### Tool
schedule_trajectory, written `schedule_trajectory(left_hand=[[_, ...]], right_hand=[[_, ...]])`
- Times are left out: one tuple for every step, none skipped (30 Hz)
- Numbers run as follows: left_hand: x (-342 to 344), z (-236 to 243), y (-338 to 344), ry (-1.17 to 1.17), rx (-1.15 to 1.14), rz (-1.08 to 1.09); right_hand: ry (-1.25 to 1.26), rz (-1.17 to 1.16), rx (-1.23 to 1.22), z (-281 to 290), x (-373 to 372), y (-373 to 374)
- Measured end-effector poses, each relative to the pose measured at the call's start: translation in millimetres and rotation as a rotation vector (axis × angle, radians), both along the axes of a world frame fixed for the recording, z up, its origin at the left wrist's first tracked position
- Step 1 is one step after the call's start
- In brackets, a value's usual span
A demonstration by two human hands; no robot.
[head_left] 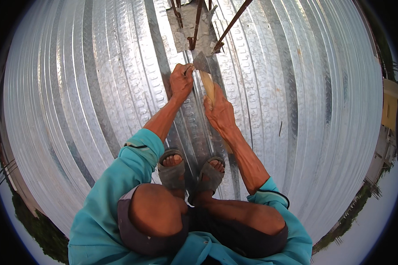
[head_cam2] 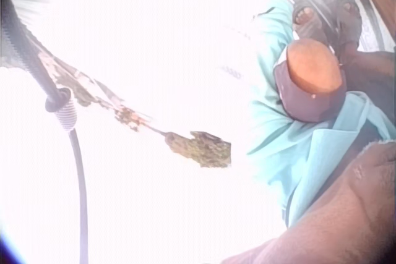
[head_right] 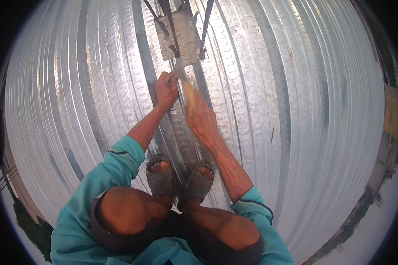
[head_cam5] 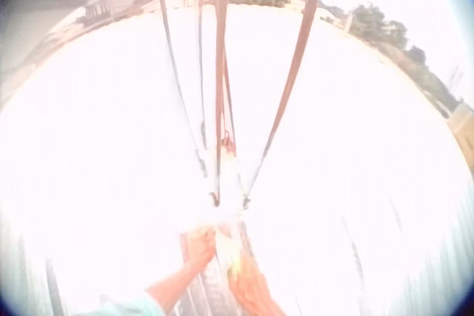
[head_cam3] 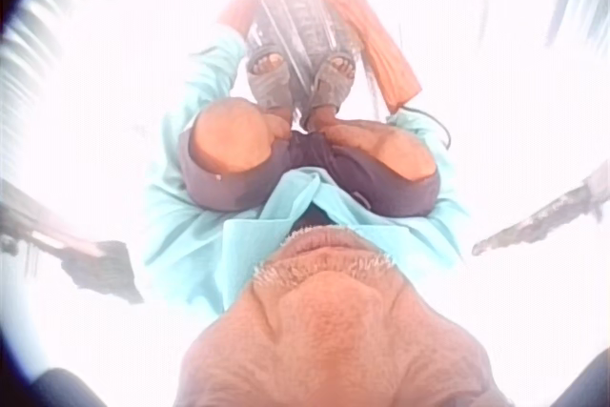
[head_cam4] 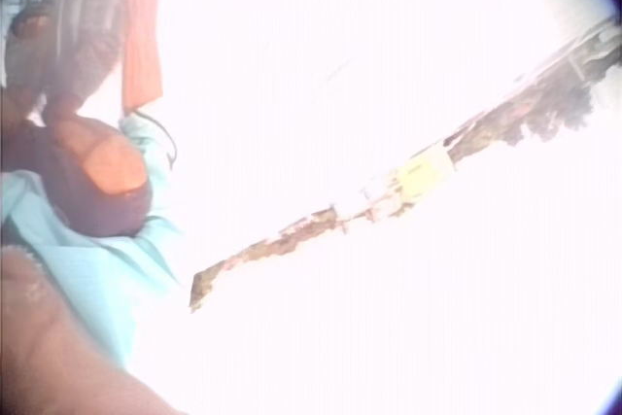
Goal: The person walks across a corrugated metal roof and uses a hammer to drive nails into the sheets, securing them to the underlying structure. The person moves along the roof ridge and continues hammering at multiple locations.
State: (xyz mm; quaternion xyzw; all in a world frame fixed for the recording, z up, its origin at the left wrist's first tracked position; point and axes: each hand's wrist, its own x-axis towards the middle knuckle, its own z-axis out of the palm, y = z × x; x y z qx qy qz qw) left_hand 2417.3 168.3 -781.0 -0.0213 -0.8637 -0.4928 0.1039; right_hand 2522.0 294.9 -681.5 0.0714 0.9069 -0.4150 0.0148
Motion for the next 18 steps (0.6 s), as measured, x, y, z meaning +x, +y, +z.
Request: schedule_trajectory(left_hand=[[0, 2, 0, 0.004, -0.005, 0.001], [-1, 4, 1, 0.008, -0.010, 0.002], [-1, 3, 1, 0.011, -0.016, 0.005], [-1, 3, 0, -0.023, 0.004, -0.003], [1, 3, -3, -0.046, 0.001, 0.003], [3, 8, -2, -0.071, 0.004, -0.001], [2, 14, 0, -0.089, 0.007, -0.009], [-1, 7, 0, -0.031, -0.050, -0.016], [-1, 3, 5, -0.021, -0.026, -0.017], [2, 0, 2, -0.013, -0.016, -0.015], [0, -4, -1, -0.005, -0.007, -0.014], [0, -1, -1, 0.000, -0.042, -0.028], [-5, 1, -1, 0.017, -0.012, -0.047], [-2, 4, -2, 0.014, -0.005, -0.041], [1, 4, -5, 0.010, -0.004, -0.025], [0, 6, -4, 0.019, -0.005, -0.032], [-1, 9, -4, 0.029, -0.006, -0.038], [-1, 12, 0, 0.041, -0.001, -0.054]], right_hand=[[0.074, 0.003, 0.022, 5, -3, -3], [0.148, 0.007, 0.043, 11, -5, -6], [0.223, 0.012, 0.062, 19, -9, -11], [0.253, 0.013, 0.047, 24, -11, -14], [0.283, 0.015, 0.033, 28, -14, -17], [0.311, 0.007, 0.026, 32, -13, -17], [0.160, 0.034, 0.096, 17, -10, -16], [0.020, 0.062, 0.170, -10, -7, -13], [-0.118, 0.087, 0.242, -26, -10, -9], [-0.147, 0.067, 0.193, -15, -17, -12], [-0.054, 0.057, 0.152, -10, -31, -14], [0.010, 0.036, 0.112, -5, -30, -16], [0.080, 0.024, 0.081, 1, -32, -15], [0.219, 0.020, 0.066, 9, -28, -15], [0.255, 0.019, 0.035, 19, -27, -17], [0.292, 0.010, 0.016, 31, -25, -17], [0.330, 0.002, -0.003, 37, -24, -16], [0.312, 0.020, 0.014, 31, -18, -10]])
